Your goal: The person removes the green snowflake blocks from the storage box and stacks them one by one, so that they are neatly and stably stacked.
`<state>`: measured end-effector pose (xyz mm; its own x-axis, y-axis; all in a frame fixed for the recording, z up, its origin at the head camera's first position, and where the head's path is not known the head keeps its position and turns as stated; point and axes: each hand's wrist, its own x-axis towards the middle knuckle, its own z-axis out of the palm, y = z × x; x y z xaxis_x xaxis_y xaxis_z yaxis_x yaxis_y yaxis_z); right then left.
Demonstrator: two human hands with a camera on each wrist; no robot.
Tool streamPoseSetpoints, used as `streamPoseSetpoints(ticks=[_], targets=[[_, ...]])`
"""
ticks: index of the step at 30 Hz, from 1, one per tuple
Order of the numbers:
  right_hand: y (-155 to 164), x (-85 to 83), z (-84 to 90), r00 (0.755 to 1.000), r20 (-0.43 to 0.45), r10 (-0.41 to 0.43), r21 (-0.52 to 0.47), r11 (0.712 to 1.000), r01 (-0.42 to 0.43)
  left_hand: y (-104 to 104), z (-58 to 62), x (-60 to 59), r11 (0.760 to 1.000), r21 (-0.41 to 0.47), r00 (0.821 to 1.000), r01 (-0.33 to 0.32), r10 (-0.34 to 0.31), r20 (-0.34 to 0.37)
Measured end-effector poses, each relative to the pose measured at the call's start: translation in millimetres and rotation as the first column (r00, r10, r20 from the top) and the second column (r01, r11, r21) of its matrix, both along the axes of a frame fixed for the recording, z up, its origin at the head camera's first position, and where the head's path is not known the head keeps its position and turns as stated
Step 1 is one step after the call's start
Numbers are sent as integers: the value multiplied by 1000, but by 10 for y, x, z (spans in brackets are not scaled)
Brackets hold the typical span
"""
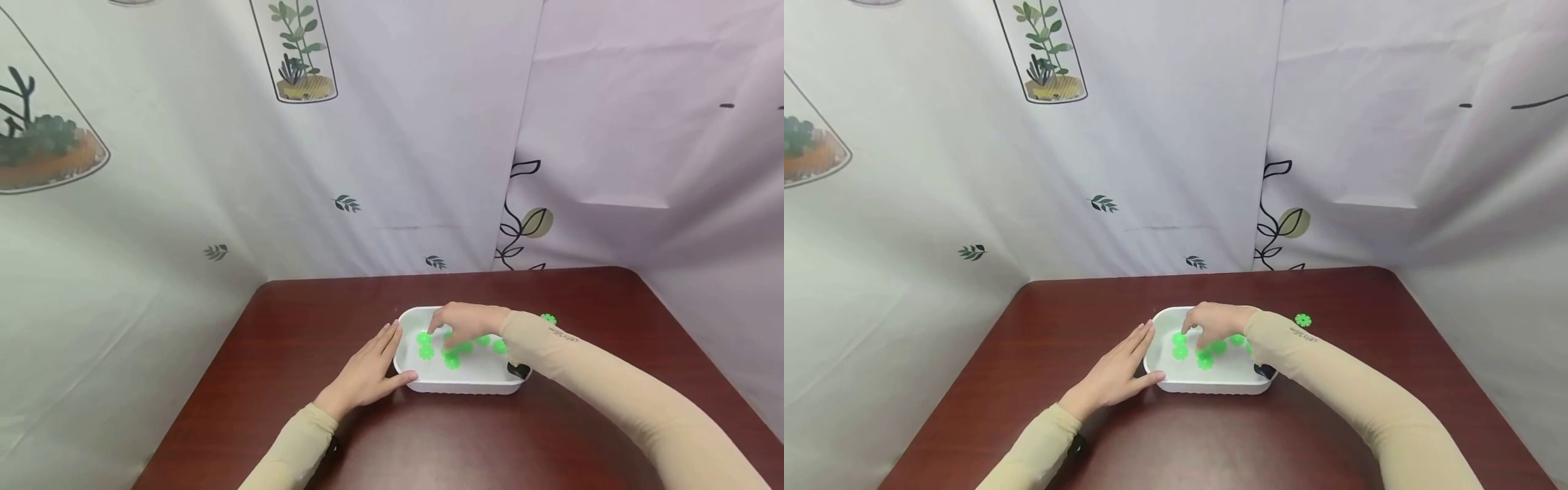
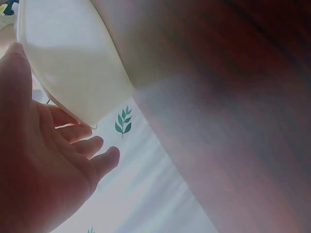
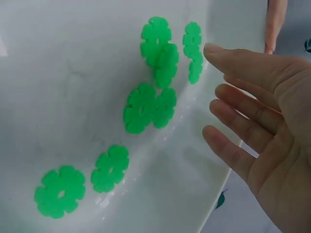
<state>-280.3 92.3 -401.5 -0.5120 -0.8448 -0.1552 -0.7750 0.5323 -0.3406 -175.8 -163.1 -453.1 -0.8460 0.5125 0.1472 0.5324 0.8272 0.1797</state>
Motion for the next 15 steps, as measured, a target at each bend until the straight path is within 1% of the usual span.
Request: streamPoseSetpoints(ticks=[4,8,12,15], targets=[[-35,-20,-59,1000,0,-12,41,999,12,3,-7,-17,1000,5,1000,-1,1,4],[-57,-34,-105,999,19,-36,71,997,34,1,-19,-28,1000,2,1000,0,0,11],[-73,-65,-139,998,28,-47,79,996,45,-7,-25,-36,1000,3,1000,2,-2,5],[-85,-88,-166,999,41,-36,70,997,33,-12,-27,-43,1000,4,1000,7,-7,-3]])
